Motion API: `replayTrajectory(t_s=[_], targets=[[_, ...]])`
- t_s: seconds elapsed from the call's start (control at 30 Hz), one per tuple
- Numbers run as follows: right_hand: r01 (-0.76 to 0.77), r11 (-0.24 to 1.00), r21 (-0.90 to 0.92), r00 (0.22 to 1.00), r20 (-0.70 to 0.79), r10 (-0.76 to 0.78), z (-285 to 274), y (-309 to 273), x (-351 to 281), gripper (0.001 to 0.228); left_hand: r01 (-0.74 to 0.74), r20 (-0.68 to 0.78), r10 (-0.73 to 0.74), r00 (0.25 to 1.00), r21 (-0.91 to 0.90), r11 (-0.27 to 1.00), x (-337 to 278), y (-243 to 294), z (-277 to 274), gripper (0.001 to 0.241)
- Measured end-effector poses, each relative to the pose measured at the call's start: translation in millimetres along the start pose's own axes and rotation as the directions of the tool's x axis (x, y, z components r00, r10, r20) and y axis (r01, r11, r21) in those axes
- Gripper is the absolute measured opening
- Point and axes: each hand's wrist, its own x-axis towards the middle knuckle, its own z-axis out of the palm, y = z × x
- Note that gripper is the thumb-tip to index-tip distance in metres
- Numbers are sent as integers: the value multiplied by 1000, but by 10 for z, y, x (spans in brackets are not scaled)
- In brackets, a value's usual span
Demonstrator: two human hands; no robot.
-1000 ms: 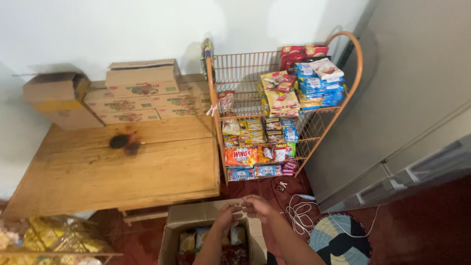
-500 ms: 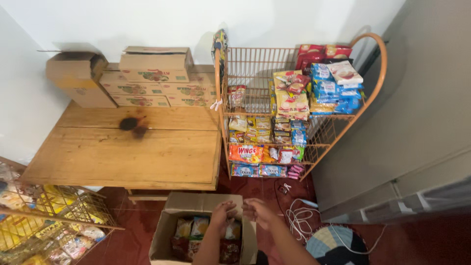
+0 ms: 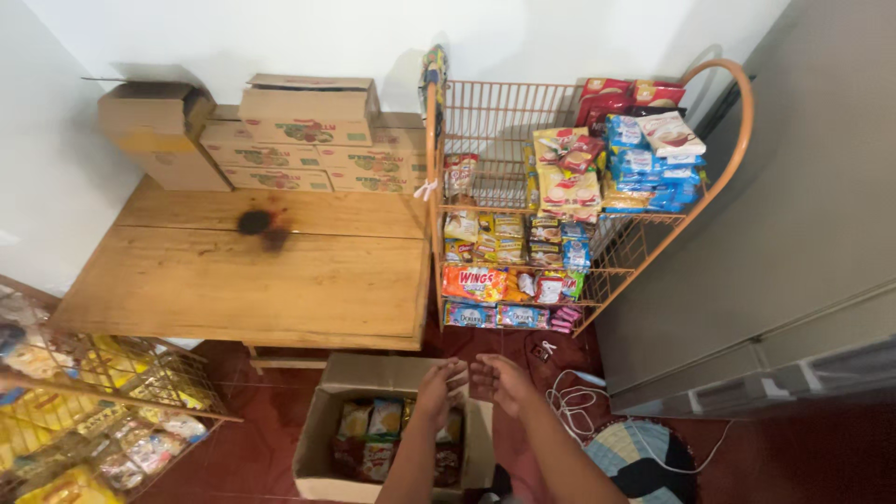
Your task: The person picks up various snacks and coffee creamer cartons from a cardboard box and places them onto a metal wire shelf, arranging them by category.
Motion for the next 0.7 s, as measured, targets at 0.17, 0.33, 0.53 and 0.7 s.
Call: replayTrajectory(t_s=[0.17, 0.33, 0.53, 0.7], targets=[[-34, 997, -67, 999, -21, 32, 306, 31, -154, 28, -8, -1, 8, 1000, 20, 1000, -53, 246, -172, 34], [-48, 996, -82, 997, -58, 43, 593, 69, -146, 28, -32, 56, 32, 998, 11, 999, 63, 326, -309, 32], [6, 992, -127, 1000, -7, -7, 594, 67, 44, 26, -30, 65, 28, 998, 26, 999, 153, 464, -293, 31], [23, 997, -72, 999, -32, -26, 463, -73, 346, 28, -29, 81, 25, 996, 45, 999, 465, 567, -218, 30]])
